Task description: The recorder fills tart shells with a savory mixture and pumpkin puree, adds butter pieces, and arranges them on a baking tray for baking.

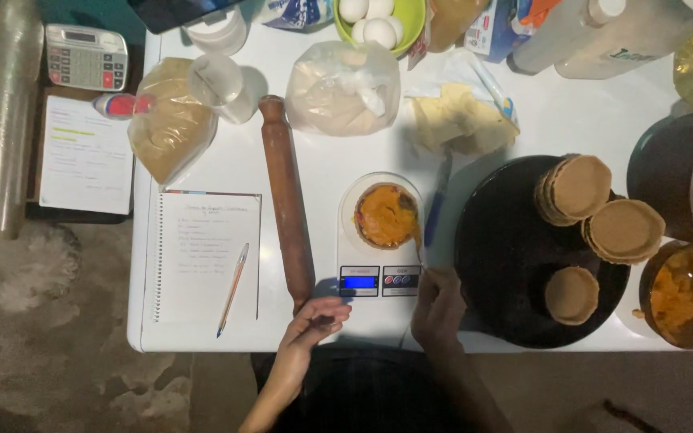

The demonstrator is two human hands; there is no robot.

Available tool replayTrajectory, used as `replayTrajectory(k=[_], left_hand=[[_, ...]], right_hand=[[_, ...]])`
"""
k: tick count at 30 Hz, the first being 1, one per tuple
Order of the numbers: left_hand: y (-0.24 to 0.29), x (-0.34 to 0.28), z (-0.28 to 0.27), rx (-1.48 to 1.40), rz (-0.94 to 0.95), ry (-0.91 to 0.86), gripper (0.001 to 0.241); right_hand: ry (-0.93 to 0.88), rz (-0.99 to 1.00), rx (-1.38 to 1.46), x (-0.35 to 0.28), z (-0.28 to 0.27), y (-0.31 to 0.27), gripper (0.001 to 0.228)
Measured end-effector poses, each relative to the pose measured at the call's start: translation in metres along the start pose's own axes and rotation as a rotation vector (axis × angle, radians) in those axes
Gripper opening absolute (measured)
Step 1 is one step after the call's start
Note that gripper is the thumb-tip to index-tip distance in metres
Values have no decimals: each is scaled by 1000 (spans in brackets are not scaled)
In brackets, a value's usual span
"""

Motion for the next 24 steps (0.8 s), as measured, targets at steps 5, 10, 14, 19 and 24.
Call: replayTrajectory(k=[5, 10, 14, 19, 24], left_hand=[[-4, 13, -14, -63, 119, 31, 37], [20, 30, -19, -93, 286, 82, 40], [36, 37, -17, 35, 373, 151, 42], [79, 41, 14, 328, 364, 230, 49], [100, 69, 48, 839, 763, 135, 104]], right_hand=[[-89, 1, -38, -3, -2, 17, 7], [-53, -40, 2, -5, -8, 16, 12], [-55, 18, 13, -8, -4, 19, 11], [-163, 158, -50, 13, -2, 11, 9], [-282, 204, -120, 15, -1, 14, 9]])
Point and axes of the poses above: each hand's wrist, its own x-axis towards the middle knuckle, its own z-axis out of the palm, y = z × x, the point moved 3 cm from there along x, towards the middle knuckle, and after that the axes turned 12 degrees about y, right-handed, at the moved point
